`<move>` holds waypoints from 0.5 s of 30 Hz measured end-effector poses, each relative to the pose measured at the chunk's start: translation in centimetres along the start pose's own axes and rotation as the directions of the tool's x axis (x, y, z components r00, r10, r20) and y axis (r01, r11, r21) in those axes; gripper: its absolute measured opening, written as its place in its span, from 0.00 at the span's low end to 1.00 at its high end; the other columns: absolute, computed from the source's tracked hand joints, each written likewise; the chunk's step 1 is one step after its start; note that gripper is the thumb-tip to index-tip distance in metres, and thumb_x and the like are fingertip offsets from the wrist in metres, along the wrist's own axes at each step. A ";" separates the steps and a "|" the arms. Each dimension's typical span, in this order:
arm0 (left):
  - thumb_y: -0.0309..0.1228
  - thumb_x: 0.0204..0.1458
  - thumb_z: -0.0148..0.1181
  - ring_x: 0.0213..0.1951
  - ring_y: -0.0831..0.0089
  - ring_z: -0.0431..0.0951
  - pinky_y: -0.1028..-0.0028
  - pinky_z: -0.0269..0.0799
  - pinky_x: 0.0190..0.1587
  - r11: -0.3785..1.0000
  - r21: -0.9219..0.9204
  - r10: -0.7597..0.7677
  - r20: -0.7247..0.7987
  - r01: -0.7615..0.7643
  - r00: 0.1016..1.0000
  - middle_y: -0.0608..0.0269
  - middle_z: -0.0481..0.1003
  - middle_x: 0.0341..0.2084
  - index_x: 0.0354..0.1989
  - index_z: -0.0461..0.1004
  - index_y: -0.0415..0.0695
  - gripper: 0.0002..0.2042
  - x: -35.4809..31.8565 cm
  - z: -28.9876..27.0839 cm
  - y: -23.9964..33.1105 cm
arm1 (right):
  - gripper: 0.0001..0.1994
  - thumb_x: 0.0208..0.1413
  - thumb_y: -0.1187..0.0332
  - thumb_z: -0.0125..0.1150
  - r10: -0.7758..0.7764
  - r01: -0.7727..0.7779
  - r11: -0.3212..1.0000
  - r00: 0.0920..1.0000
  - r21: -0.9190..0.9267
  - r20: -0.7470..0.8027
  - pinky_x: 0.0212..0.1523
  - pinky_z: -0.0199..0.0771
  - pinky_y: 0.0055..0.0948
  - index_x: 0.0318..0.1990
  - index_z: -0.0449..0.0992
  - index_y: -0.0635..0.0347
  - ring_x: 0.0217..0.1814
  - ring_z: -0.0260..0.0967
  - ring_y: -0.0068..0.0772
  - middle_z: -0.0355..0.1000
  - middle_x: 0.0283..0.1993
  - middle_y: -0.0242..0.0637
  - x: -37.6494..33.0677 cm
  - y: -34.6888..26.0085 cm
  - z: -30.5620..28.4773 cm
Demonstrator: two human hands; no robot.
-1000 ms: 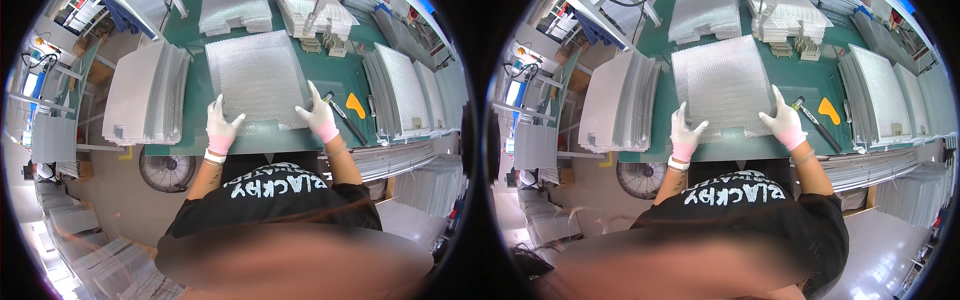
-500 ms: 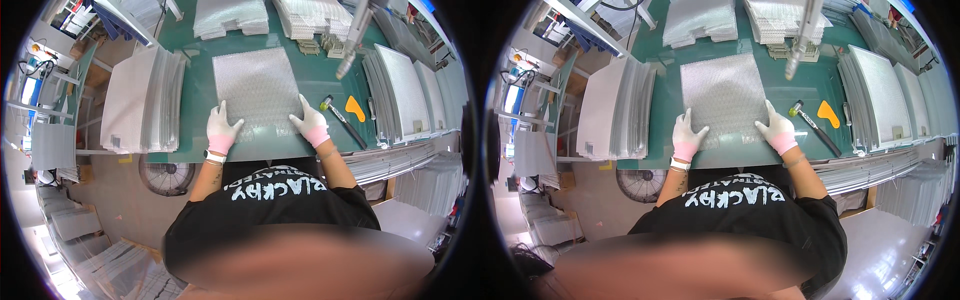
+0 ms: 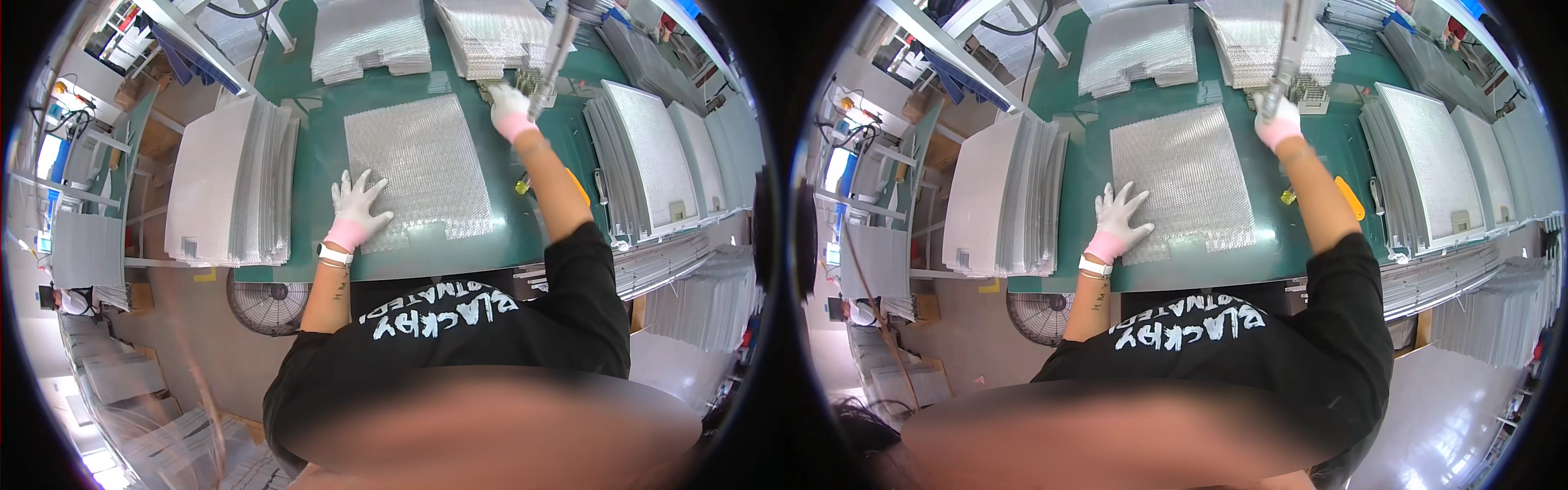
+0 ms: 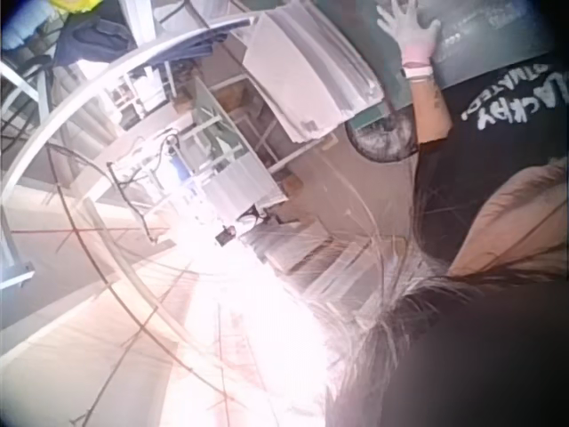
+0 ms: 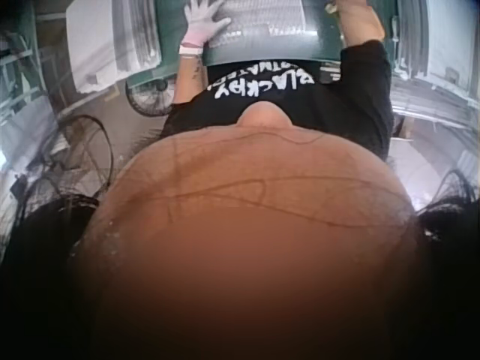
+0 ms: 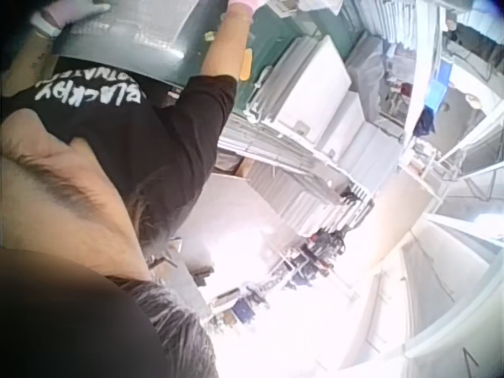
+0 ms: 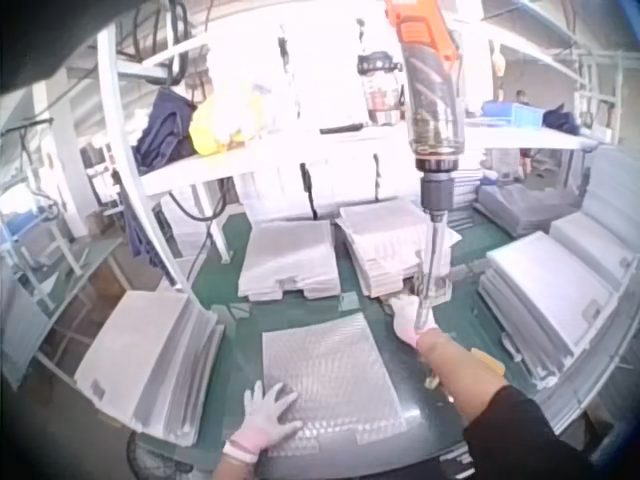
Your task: Assembling metal frames onto mesh filter material using a hammer and an electric screwdriver.
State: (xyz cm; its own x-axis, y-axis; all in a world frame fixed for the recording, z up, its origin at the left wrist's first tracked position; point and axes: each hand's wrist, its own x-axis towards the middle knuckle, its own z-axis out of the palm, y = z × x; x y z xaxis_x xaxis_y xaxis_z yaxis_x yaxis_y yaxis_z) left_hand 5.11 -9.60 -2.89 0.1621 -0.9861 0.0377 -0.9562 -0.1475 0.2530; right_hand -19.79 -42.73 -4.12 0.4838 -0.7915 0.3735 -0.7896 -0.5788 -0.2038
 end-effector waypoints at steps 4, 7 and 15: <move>0.45 0.39 0.70 0.68 0.43 0.48 0.43 0.35 0.68 0.999 0.022 -0.026 0.133 0.024 0.991 0.52 0.57 0.64 0.60 0.67 0.56 0.35 -2.5 -1.3 1.1 | 0.11 0.53 0.72 0.52 -0.190 0.190 0.966 0.982 -0.177 0.021 0.46 0.74 0.41 0.44 0.74 0.55 0.45 0.74 0.48 0.73 0.47 0.42 3.5 -0.1 -0.1; 0.42 0.37 0.72 0.67 0.42 0.49 0.43 0.38 0.68 0.996 0.013 -0.082 -0.183 0.086 0.980 0.50 0.60 0.61 0.59 0.67 0.50 0.36 -4.8 -2.4 4.1 | 0.11 0.52 0.73 0.53 0.035 0.004 0.982 0.978 -0.188 0.205 0.46 0.75 0.42 0.44 0.74 0.56 0.45 0.74 0.48 0.72 0.49 0.43 3.9 -0.6 -1.3; 0.46 0.63 0.49 0.42 0.68 0.76 0.69 0.71 0.46 -0.196 -0.708 0.081 0.678 0.679 0.730 0.57 0.76 0.39 0.46 0.72 0.39 0.20 -15.4 6.0 3.8 | 0.07 0.52 0.68 0.60 -0.016 0.017 0.926 1.000 0.377 -0.005 0.38 0.73 0.40 0.35 0.72 0.60 0.38 0.73 0.48 0.73 0.38 0.45 -6.6 -7.1 -7.4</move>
State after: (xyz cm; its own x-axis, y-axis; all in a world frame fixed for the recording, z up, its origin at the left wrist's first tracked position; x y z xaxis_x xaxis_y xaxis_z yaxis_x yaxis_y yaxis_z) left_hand -2.50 4.58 -8.30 -0.1246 -0.7843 -0.6077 0.4700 -0.5860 0.6600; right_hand -20.20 -31.92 1.54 0.4946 -0.7810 0.3813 -0.5806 -0.6234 -0.5236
